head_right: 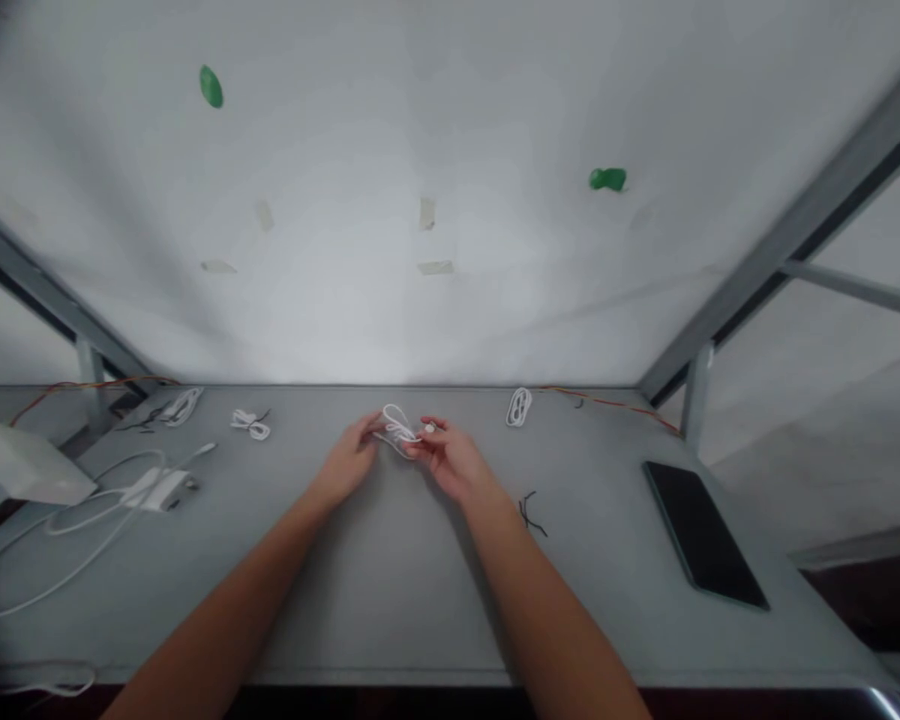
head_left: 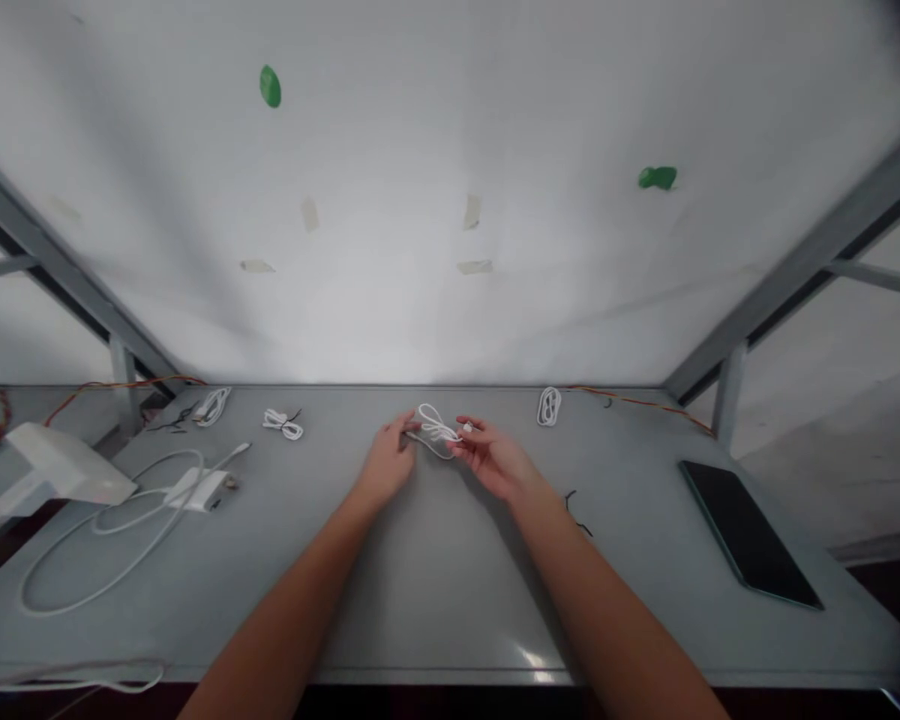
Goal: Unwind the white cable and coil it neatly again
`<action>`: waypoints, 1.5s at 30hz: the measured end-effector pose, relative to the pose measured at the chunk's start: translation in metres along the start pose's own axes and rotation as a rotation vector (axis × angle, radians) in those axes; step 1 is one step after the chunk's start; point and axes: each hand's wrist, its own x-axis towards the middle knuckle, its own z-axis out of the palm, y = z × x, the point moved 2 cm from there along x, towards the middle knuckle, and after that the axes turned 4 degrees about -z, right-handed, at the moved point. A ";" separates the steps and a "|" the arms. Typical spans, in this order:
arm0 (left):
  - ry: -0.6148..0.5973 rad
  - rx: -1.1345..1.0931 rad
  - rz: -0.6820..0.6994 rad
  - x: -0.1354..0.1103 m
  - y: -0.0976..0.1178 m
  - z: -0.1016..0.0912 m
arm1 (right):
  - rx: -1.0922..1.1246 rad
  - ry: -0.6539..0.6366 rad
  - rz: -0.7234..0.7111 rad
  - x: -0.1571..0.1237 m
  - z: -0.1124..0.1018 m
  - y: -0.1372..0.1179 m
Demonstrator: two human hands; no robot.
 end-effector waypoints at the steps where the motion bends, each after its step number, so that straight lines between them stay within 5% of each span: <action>1: -0.011 0.041 0.028 0.000 0.001 0.000 | -0.001 0.003 -0.008 0.001 -0.003 -0.002; 5: -0.054 0.254 0.124 0.002 0.003 0.001 | -0.040 0.062 -0.095 0.004 -0.016 -0.013; 9: -0.075 0.248 0.073 0.005 0.001 -0.004 | -0.076 0.084 -0.226 0.005 -0.025 -0.028; 17: 0.090 -0.534 -0.267 0.012 0.005 -0.038 | -0.213 0.324 -0.669 -0.006 -0.037 -0.058; 23: 0.479 -0.717 -0.144 0.018 0.024 -0.100 | -0.284 0.545 -0.824 -0.007 -0.070 -0.087; 29: 0.954 -0.570 0.032 0.003 0.041 -0.191 | 0.026 0.968 -0.900 -0.025 -0.155 -0.129; 33: 1.194 -0.527 0.092 -0.008 0.042 -0.224 | 0.054 1.084 -0.885 -0.048 -0.204 -0.147; 36: 1.159 -0.509 0.126 -0.005 0.043 -0.216 | -0.004 1.085 -0.904 -0.052 -0.206 -0.151; 40: 0.925 -0.444 0.221 0.005 0.048 -0.160 | -0.098 0.943 -0.919 -0.037 -0.160 -0.141; 45: 0.547 -0.140 0.318 -0.004 0.047 -0.075 | -0.547 0.403 -0.828 -0.021 -0.076 -0.101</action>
